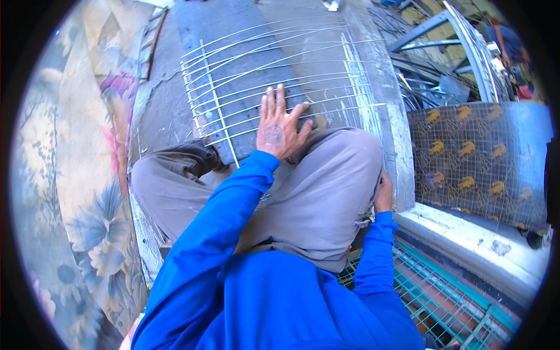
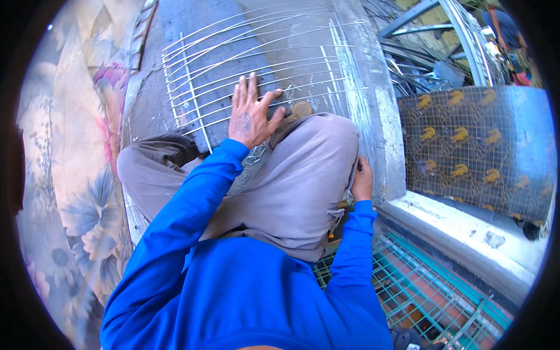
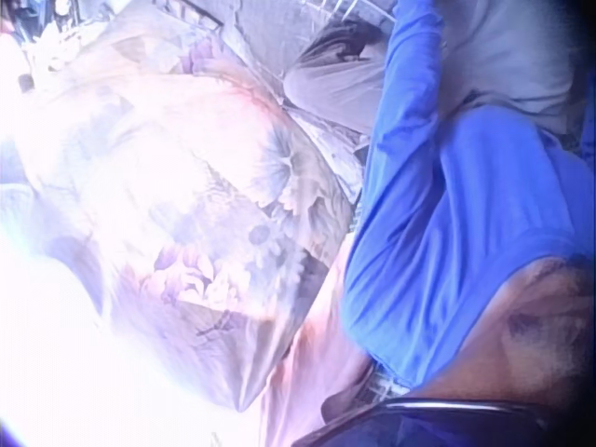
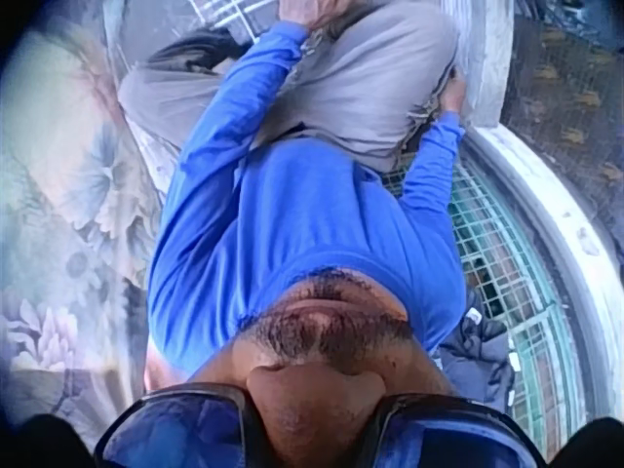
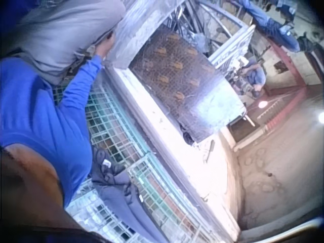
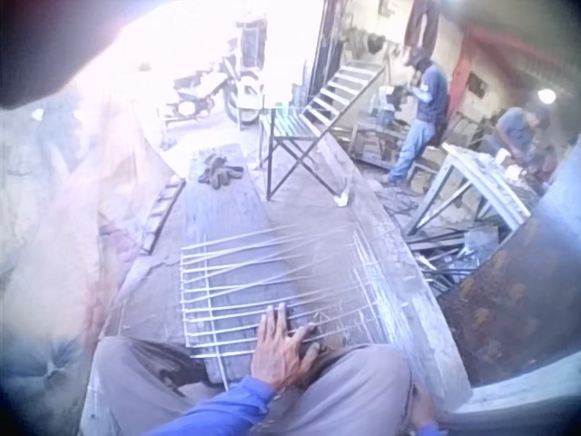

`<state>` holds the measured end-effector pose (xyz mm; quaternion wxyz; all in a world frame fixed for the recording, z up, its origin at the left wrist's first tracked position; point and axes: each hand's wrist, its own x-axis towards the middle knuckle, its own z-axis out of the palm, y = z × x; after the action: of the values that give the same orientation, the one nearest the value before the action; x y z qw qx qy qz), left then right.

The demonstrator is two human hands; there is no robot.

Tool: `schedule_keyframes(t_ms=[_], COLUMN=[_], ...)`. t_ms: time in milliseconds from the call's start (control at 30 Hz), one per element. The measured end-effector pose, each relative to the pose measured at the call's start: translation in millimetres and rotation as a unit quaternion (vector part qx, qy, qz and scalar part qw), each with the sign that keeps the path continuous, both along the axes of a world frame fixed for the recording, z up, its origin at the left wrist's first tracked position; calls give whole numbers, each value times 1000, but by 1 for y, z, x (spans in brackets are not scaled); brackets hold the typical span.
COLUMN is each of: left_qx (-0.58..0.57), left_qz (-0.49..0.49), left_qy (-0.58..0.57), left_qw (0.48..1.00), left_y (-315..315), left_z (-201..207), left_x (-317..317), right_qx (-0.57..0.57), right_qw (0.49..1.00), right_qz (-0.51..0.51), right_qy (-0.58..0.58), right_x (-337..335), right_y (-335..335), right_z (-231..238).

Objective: Assembling a wire grid by inserting metal rods into a template.

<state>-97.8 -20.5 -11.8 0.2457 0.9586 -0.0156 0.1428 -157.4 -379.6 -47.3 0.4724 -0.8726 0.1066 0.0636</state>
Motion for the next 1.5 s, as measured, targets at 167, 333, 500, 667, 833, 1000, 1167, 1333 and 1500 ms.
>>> schedule_keyframes(t_ms=[167,333,500,667,833,1000,1167,1333,1500], left_qx=[0,7,6,-14,8,17,28,29,32], left_qz=[3,-1,-10,-16,-10,1,-8,-17,-24], left_qy=[-10,-1,-4,9,-61,6,-24,-33,-52], left_qw=[1000,1000,1000,1000,998,1000,999,999,998], left_y=[6,4,1,0,11,15,-2,-5,-5], left_z=[-2,-1,3,9,14,4,-5,-5,-6], left_x=[-2,-2,1,19,91,127,123,117,112], right_qx=[86,95,585,51,211,99,60,57,15], right_qw=[996,993,784,990,973,994,998,998,999], right_qz=[-5,13,-143,63,53,50,-4,19,14], right_qy=[27,-76,150,-114,-72,7,6,22,25], right_x=[14,16,33,19,22,17,14,16,12], right_y=[12,-12,-44,-33,-3,20,22,23,40], right_z=[2,-60,-130,-144,-120,-45,-42,-38,-9])
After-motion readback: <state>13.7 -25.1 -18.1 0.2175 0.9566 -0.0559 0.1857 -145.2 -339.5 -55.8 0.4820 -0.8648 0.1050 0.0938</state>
